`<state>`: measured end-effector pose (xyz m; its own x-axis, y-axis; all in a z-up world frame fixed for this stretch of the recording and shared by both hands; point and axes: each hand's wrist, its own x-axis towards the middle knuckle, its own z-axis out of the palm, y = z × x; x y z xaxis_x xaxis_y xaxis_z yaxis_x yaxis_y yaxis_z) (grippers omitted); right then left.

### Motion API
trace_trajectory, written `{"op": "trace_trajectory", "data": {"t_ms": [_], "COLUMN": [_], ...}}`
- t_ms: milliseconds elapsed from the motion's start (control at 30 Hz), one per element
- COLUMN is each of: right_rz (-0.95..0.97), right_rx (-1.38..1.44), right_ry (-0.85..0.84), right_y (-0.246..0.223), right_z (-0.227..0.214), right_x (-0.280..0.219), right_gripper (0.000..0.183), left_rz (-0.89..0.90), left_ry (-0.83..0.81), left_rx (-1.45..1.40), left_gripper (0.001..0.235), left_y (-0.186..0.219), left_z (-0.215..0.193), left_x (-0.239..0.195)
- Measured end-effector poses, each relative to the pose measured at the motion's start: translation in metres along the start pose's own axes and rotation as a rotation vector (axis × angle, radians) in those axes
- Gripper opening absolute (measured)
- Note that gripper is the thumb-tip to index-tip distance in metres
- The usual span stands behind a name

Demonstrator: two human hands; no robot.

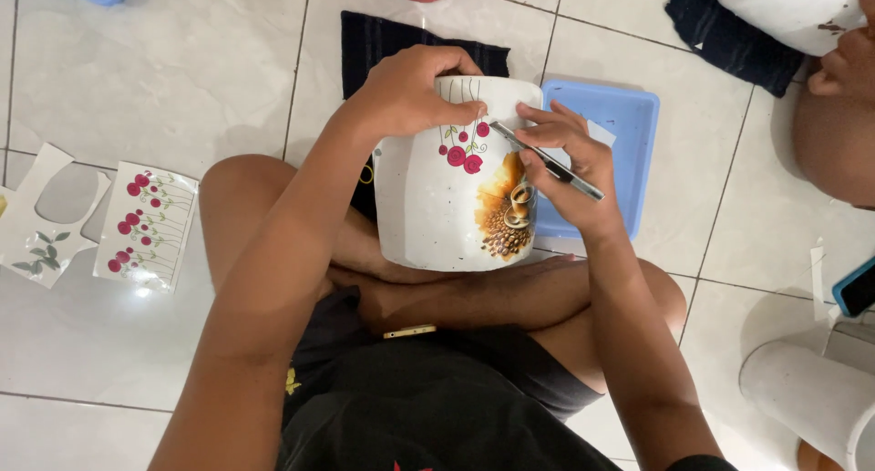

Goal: The person sits cross-legged on the floor and uses a fine-tipped tool to apply or refine a floral design on a white ceramic piece. They hold the ceramic with one hand and carefully trace or add details to the pattern with the other.

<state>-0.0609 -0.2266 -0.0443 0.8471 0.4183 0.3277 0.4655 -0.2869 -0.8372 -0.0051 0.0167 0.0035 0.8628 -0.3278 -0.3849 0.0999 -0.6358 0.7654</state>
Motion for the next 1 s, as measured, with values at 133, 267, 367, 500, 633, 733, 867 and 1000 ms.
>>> {"op": "trace_trajectory", "data": {"t_ms": [133,267,367,500,633,733,867,1000], "right_rz": [-0.020,-0.020,0.042,0.173,0.250,0.383,0.370,0.358], "right_rx": [-0.110,-0.125,-0.002,0.163,0.210,0.243,0.329,0.268], "right_ry": [0.025,0.043,0.033,0.019,0.013,0.049,0.080,0.099], "right_y": [-0.021,-0.019,-0.008,0.003,0.001,0.006,0.020,0.013], "right_z": [0.005,0.003,-0.005,-0.018,-0.031,-0.036,-0.037,-0.032], "right_x": [-0.001,-0.008,-0.014,-0.020,-0.018,-0.019,-0.024,-0.024], "right_gripper": [0.012,0.014,0.011,0.015,0.016,0.014,0.014,0.014], "left_rz": [-0.017,-0.027,-0.013,0.016,0.067,0.064,0.070,0.082], "left_ry": [0.006,0.026,0.069,0.129,0.177,0.203,0.213,0.216], "left_rx": [0.005,0.060,0.111,0.143,0.186,0.221,0.219,0.211], "left_gripper": [0.022,0.028,0.034,0.038,0.040,0.041,0.043,0.037], "left_y": [0.005,0.008,0.007,0.011,0.013,0.016,0.018,0.017], "left_z": [0.000,0.008,0.020,0.034,0.051,0.059,0.063,0.061], "left_x": [-0.003,0.001,0.012,0.022,0.035,0.043,0.047,0.045]}}
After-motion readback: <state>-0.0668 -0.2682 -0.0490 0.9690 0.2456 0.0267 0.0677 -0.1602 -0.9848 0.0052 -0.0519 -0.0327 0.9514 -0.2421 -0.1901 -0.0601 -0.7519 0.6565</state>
